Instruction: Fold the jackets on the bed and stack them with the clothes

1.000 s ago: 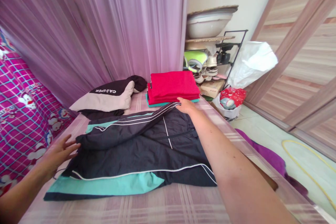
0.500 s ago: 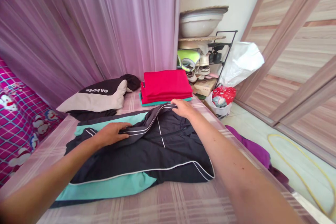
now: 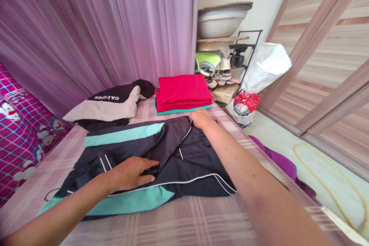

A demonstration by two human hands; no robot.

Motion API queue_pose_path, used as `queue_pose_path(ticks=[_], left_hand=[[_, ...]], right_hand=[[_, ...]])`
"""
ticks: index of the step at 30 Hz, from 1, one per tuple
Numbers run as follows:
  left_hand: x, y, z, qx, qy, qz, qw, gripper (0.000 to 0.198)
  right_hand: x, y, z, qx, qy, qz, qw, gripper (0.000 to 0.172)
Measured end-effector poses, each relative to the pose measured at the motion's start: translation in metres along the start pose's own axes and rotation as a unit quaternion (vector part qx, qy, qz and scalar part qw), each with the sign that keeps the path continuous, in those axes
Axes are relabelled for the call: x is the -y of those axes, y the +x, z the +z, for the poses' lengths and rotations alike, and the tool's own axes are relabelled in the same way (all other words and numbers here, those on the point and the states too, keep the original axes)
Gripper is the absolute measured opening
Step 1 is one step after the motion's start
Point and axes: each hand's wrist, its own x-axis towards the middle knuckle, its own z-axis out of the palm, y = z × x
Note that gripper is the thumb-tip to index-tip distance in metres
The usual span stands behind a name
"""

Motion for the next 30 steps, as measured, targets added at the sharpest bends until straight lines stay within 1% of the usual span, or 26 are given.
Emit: queue_pose_path(ticks=[1, 3, 4, 6, 7, 8, 9, 11, 13, 14, 15, 17, 18, 19, 20, 21, 22, 23, 26, 27, 28, 29, 30], left_hand=[[-0.003, 0.000, -0.002, 0.010, -0.027, 0.003, 1.000, 0.049], [-0.010, 0.001, -0.005, 0.024, -0.085, 0.013, 0.996, 0.044], [-0.014, 0.001, -0.006, 0.025, -0.107, 0.019, 0.994, 0.042], [-0.022, 0.004, -0.003, 0.022, -0.136, 0.026, 0.990, 0.041], [-0.025, 0.005, 0.000, 0.024, -0.146, 0.026, 0.989, 0.043], [-0.027, 0.006, 0.003, 0.030, -0.157, 0.025, 0.987, 0.044], [-0.029, 0.007, 0.006, 0.037, -0.168, 0.024, 0.985, 0.047], [-0.027, 0.006, 0.009, 0.043, -0.192, 0.028, 0.980, 0.050], [-0.018, 0.004, 0.007, 0.032, -0.225, 0.037, 0.973, 0.050], [-0.011, 0.003, 0.005, 0.016, -0.243, 0.033, 0.969, 0.049], [-0.003, 0.002, 0.002, -0.014, -0.252, 0.020, 0.967, 0.048], [0.013, 0.005, -0.004, -0.112, -0.231, -0.032, 0.966, 0.046], [0.020, 0.007, -0.006, -0.163, -0.198, -0.063, 0.964, 0.045], [0.025, 0.010, -0.007, -0.203, -0.159, -0.091, 0.962, 0.047], [0.028, 0.014, -0.007, -0.222, -0.123, -0.113, 0.960, 0.049], [0.029, 0.017, -0.006, -0.224, -0.096, -0.131, 0.961, 0.052], [0.028, 0.020, -0.004, -0.213, -0.080, -0.145, 0.963, 0.051], [0.027, 0.022, -0.003, -0.199, -0.069, -0.154, 0.965, 0.047], [0.023, 0.025, 0.001, -0.178, -0.069, -0.152, 0.970, 0.021], [0.024, 0.024, 0.001, -0.176, -0.091, -0.149, 0.969, 0.016], [0.027, 0.023, 0.002, -0.176, -0.131, -0.147, 0.965, 0.017], [0.030, 0.021, 0.003, -0.177, -0.191, -0.147, 0.954, 0.023], [0.035, 0.019, 0.004, -0.173, -0.264, -0.152, 0.937, 0.029]], right_hand=[[0.004, 0.001, -0.007, -0.001, 0.000, 0.029, 1.000, 0.038], [0.020, 0.004, -0.018, -0.025, 0.005, 0.073, 0.997, 0.041], [0.031, 0.006, -0.021, -0.046, 0.020, 0.077, 0.996, 0.041], [0.058, 0.010, -0.019, -0.085, 0.060, 0.041, 0.994, 0.043], [0.071, 0.011, -0.014, -0.093, 0.077, 0.010, 0.993, 0.044], [0.083, 0.012, -0.006, -0.089, 0.088, -0.017, 0.992, 0.046], [0.092, 0.011, 0.005, -0.069, 0.091, -0.033, 0.993, 0.050], [0.101, 0.009, 0.028, -0.009, 0.082, -0.019, 0.996, 0.058], [0.101, 0.005, 0.049, 0.018, 0.076, 0.011, 0.997, 0.061], [0.099, 0.003, 0.056, 0.018, 0.077, 0.019, 0.997, 0.062], [0.096, 0.002, 0.061, 0.014, 0.078, 0.021, 0.997, 0.062], [0.093, 0.001, 0.064, 0.011, 0.080, 0.019, 0.997, 0.063], [0.092, 0.001, 0.064, 0.013, 0.081, 0.018, 0.996, 0.063], [0.092, 0.002, 0.063, 0.014, 0.081, 0.017, 0.996, 0.063], [0.092, 0.002, 0.061, 0.014, 0.081, 0.018, 0.996, 0.063], [0.092, 0.002, 0.061, 0.014, 0.081, 0.021, 0.996, 0.063], [0.093, 0.003, 0.060, 0.013, 0.082, 0.023, 0.996, 0.063], [0.093, 0.003, 0.060, 0.013, 0.084, 0.024, 0.996, 0.062], [0.091, 0.005, 0.063, 0.013, 0.093, 0.019, 0.995, 0.062], [0.090, 0.005, 0.063, 0.014, 0.096, 0.018, 0.995, 0.062], [0.089, 0.006, 0.064, 0.015, 0.100, 0.017, 0.995, 0.061], [0.088, 0.006, 0.065, 0.014, 0.103, 0.018, 0.994, 0.061], [0.088, 0.007, 0.065, 0.012, 0.107, 0.019, 0.994, 0.061]])
